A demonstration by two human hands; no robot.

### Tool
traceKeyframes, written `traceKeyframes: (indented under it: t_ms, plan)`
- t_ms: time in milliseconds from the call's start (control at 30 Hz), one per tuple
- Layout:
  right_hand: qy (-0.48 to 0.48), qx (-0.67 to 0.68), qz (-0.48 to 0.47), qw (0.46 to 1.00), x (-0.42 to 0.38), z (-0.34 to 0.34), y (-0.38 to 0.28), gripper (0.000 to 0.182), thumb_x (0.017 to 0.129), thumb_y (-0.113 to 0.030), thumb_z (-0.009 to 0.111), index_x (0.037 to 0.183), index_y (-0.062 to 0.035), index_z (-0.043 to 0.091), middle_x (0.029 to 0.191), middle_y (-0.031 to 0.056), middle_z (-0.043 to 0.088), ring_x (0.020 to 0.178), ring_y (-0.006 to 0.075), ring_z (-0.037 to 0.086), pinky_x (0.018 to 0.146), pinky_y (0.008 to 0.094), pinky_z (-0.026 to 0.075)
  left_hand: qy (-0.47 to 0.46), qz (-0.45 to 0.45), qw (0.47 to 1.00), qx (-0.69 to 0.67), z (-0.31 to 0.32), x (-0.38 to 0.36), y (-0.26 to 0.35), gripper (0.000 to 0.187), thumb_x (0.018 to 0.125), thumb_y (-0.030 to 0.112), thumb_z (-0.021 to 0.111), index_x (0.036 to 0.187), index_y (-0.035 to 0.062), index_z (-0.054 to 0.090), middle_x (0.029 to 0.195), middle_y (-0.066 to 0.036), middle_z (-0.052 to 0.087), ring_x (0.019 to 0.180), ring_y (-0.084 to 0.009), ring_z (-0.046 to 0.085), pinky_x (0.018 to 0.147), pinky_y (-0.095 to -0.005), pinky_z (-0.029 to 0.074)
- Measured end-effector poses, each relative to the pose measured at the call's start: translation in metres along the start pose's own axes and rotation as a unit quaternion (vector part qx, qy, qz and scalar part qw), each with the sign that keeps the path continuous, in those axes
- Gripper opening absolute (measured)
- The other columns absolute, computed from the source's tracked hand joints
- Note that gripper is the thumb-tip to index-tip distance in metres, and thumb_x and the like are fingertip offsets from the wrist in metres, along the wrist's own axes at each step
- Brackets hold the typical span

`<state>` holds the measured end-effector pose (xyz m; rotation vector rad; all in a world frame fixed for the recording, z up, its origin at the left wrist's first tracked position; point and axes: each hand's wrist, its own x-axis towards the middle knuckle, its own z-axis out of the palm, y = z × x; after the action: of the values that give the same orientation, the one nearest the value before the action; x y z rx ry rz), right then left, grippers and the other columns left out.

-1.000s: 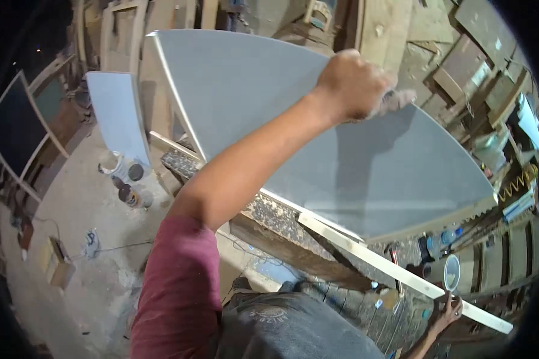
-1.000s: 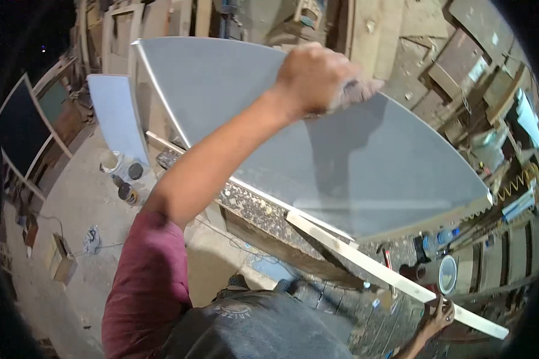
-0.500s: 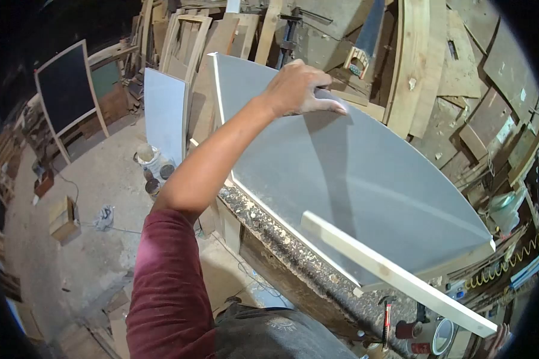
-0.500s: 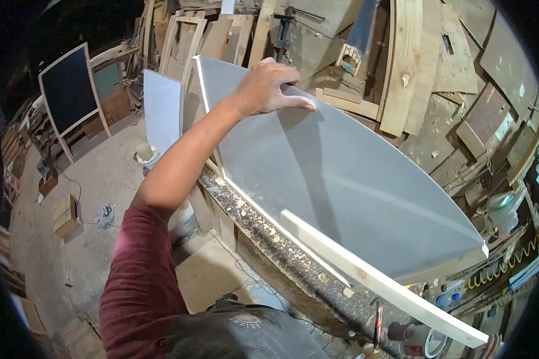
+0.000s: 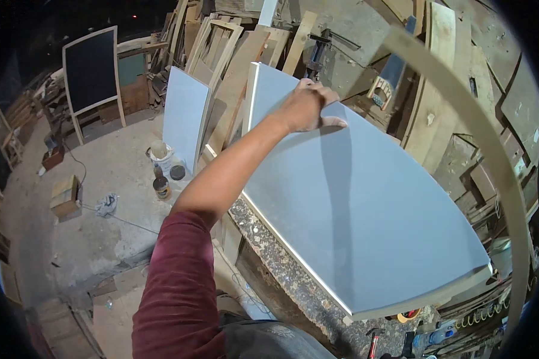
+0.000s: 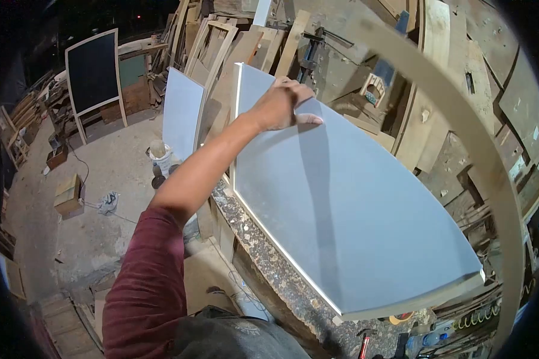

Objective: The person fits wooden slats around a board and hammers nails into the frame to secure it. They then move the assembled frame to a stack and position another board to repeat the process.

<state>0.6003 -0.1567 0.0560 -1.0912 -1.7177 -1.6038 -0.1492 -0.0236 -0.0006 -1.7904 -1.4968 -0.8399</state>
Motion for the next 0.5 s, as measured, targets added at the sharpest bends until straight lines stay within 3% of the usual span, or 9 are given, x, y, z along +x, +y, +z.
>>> traceKeyframes:
  t_ms: [100,200,267,300,333,400,433,467,500]
  plan:
    - [0.01,0.035,0.038,0.999,0.046,-0.006,-0.054,0.048,0.074,-0.038,0.08,0.104,-0.0027,0.067,0.091,0.0117,0.066,0.072,0.028,0.061,0.059,0.0365,0.049,0.019,0.003,0.999,0.025,0.0,-0.01,-0.004,0.063,0.078,0.064,0.059,0.102,0.0048,0.06,0.1,-0.012,0.062,0.104,-0.0295,0.055,0.104,-0.0451,0.03]
    - [0.096,0.042,0.011,0.994,0.088,-0.006,-0.109,0.044,0.076,-0.035,0.08,0.102,-0.0014,0.068,0.093,0.0115,0.068,0.072,0.0245,0.064,0.059,0.0354,0.05,0.021,0.025,0.999,0.009,-0.008,-0.021,-0.026,0.063,0.077,0.062,0.061,0.107,0.0073,0.059,0.109,-0.013,0.06,0.116,-0.0288,0.05,0.11,-0.0521,0.022]
    - [0.055,0.079,0.093,0.991,0.11,-0.006,-0.145,0.042,0.075,-0.032,0.081,0.1,-0.0006,0.069,0.091,0.0108,0.069,0.073,0.0204,0.067,0.057,0.032,0.051,0.125,0.075,0.988,0.055,-0.012,-0.032,-0.052,0.057,0.075,0.06,0.064,0.105,0.0113,0.063,0.121,-0.014,0.054,0.126,-0.0305,0.039,0.11,-0.0581,0.018]
    - [0.076,0.089,0.047,0.992,0.131,-0.007,-0.17,0.044,0.074,-0.031,0.082,0.101,0.0005,0.069,0.08,0.0088,0.068,0.056,0.0194,0.059,0.047,0.0298,0.045,0.131,0.039,0.99,0.037,-0.018,-0.041,-0.066,0.069,0.071,0.059,0.068,0.121,0.0139,0.057,0.138,-0.014,0.042,0.135,-0.0323,0.029,0.111,-0.06,0.013]
    - [0.048,0.075,0.102,0.991,0.14,-0.008,-0.198,0.047,0.072,-0.03,0.083,0.106,-0.001,0.068,0.075,0.0062,0.065,0.05,0.0183,0.047,0.043,0.0302,0.039,0.134,0.048,0.989,0.034,-0.021,-0.05,-0.084,0.069,0.071,0.059,0.068,0.121,0.0139,0.057,0.138,-0.014,0.042,0.135,-0.0323,0.029,0.111,-0.06,0.013]
    - [-0.035,0.118,0.292,0.949,0.155,0.002,-0.242,0.044,0.073,-0.028,0.083,0.106,-0.0027,0.069,0.072,0.0042,0.062,0.051,0.0166,0.039,0.044,0.0316,0.036,0.231,-0.078,0.967,0.072,-0.025,-0.067,-0.12,0.094,0.066,0.062,0.072,0.14,0.015,0.039,0.149,-0.015,0.028,0.139,-0.0346,0.022,0.11,-0.0627,0.012]
    - [-0.045,0.127,0.202,0.97,0.174,0.0,-0.258,0.045,0.077,-0.029,0.079,0.112,-0.0036,0.066,0.076,0.0064,0.063,0.055,0.0181,0.044,0.047,0.0331,0.039,0.234,-0.073,0.967,0.066,-0.024,-0.076,-0.141,0.094,0.066,0.062,0.072,0.14,0.015,0.039,0.149,-0.015,0.028,0.139,-0.0346,0.022,0.11,-0.0627,0.012]
    - [-0.055,0.135,0.109,0.983,0.192,-0.002,-0.273,0.047,0.082,-0.03,0.075,0.119,-0.0046,0.062,0.081,0.0086,0.064,0.058,0.0196,0.05,0.05,0.0346,0.042,0.26,-0.119,0.958,0.033,-0.02,-0.085,-0.163,0.105,0.063,0.061,0.074,0.144,0.0133,0.028,0.151,-0.017,0.022,0.14,-0.0358,0.02,0.111,-0.0611,0.013]
    - [-0.072,0.269,0.196,0.94,0.187,0.019,-0.275,0.052,0.075,-0.011,0.069,0.125,-0.0057,0.057,0.106,0.0127,0.057,0.091,0.0251,0.047,0.077,0.0385,0.041,0.284,-0.166,0.944,0.001,-0.015,-0.09,-0.179,0.117,0.06,0.061,0.077,0.149,0.0115,0.017,0.153,-0.018,0.016,0.141,-0.037,0.017,0.111,-0.0595,0.014]
